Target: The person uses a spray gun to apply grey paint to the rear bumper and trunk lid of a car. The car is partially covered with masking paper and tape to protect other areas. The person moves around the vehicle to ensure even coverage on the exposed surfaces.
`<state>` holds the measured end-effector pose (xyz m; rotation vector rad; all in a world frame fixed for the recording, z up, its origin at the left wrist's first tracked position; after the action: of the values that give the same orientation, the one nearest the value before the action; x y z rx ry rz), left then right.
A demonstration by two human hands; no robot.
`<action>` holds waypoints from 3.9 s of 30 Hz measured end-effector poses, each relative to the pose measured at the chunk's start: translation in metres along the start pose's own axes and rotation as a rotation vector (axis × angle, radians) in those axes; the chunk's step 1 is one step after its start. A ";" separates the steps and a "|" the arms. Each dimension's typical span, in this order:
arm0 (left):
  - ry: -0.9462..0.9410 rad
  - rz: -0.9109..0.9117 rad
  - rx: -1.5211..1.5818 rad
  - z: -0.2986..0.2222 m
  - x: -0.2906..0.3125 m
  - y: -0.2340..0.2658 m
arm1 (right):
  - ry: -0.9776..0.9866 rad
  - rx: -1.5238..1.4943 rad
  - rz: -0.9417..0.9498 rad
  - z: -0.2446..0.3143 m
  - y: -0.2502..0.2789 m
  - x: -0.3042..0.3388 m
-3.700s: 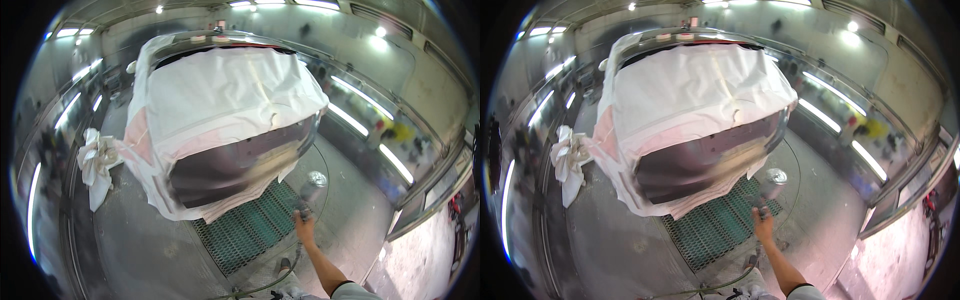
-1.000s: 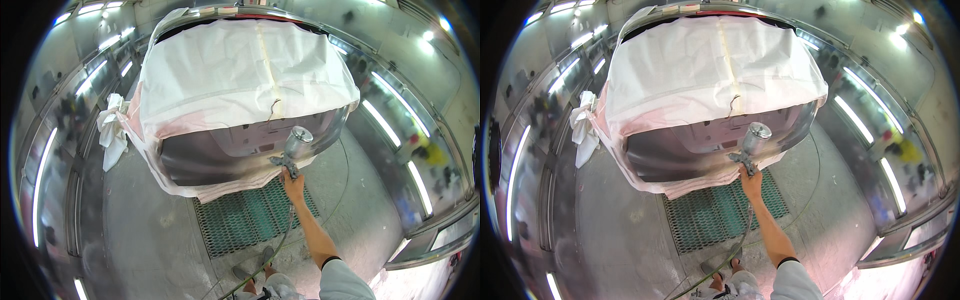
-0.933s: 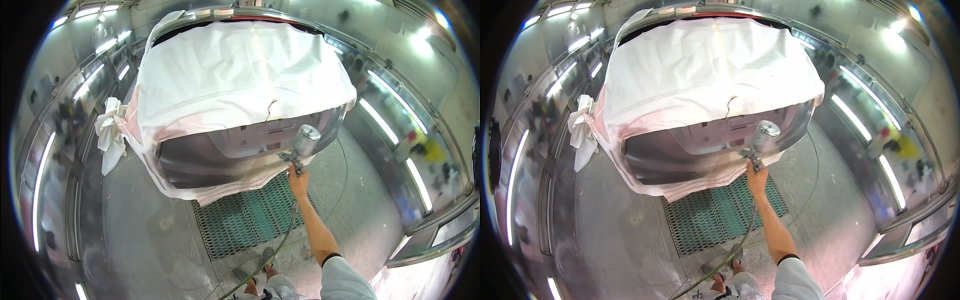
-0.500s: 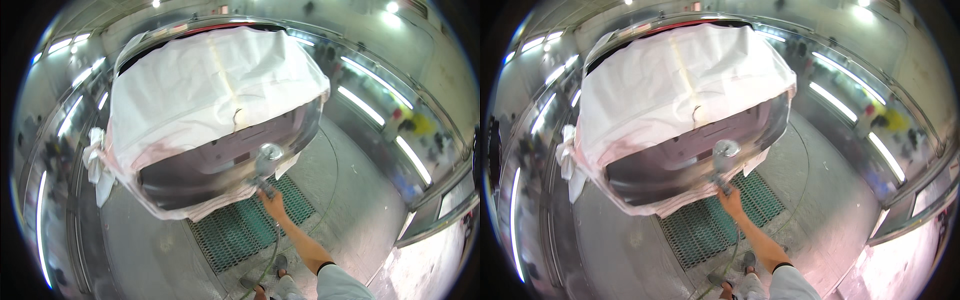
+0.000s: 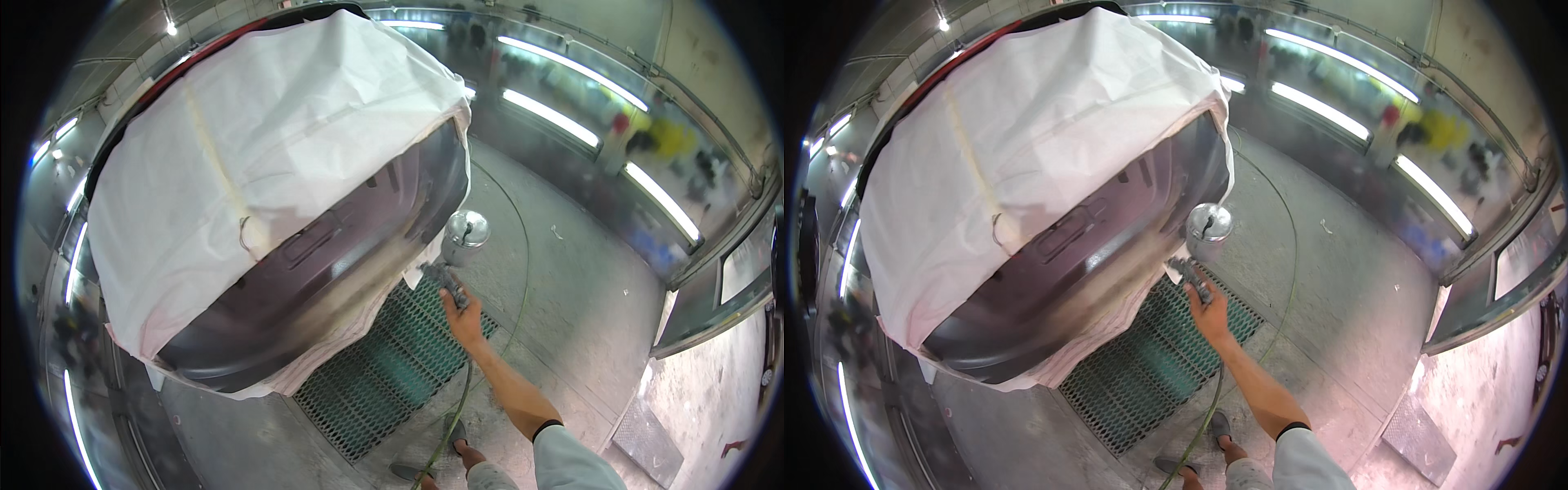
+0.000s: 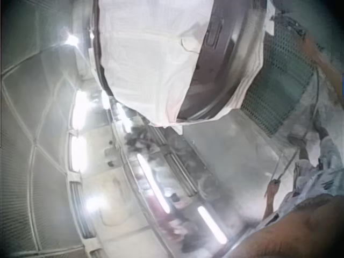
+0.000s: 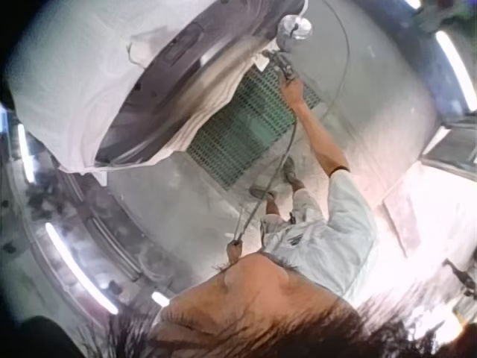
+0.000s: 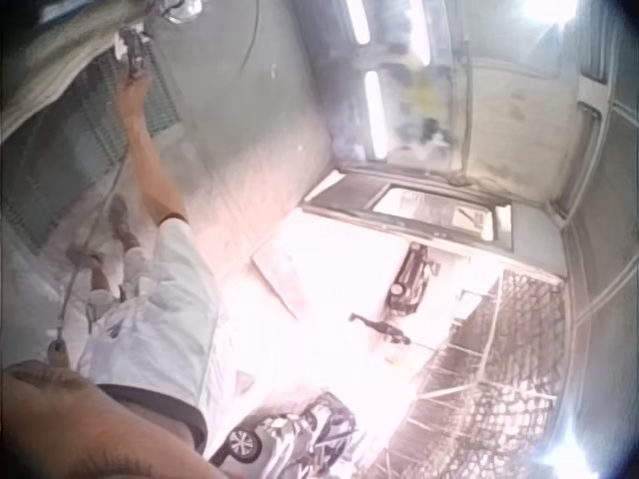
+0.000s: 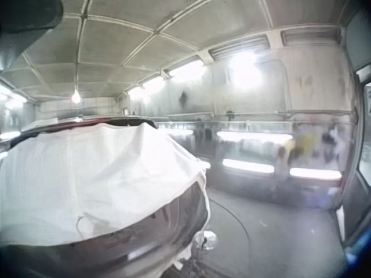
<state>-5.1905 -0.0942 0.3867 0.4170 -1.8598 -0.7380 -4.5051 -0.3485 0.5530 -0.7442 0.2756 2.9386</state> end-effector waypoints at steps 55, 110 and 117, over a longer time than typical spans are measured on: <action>-0.197 0.124 -0.176 -0.208 -0.023 -0.054 | 0.005 -0.228 -0.296 -0.095 0.153 -0.240; -0.214 0.135 -0.123 -0.247 -0.027 -0.057 | -0.092 0.071 -0.325 -0.241 0.115 -0.066; -0.215 0.162 -0.176 -0.139 -0.029 -0.061 | -0.090 0.017 -0.111 -0.214 0.048 0.020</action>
<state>-5.0545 -0.1646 0.3634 0.0748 -1.9810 -0.8527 -4.4305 -0.4369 0.3651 -0.6029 0.2434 2.8514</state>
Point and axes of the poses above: each hand's wrist, its own x-axis away from the middle knuckle, its own y-axis out of the back of the hand, z = x × y, the point moved 6 cm from there along -x, towards the middle knuckle, and after that the axes turned 11 degrees about y, right-handed, at the moved point
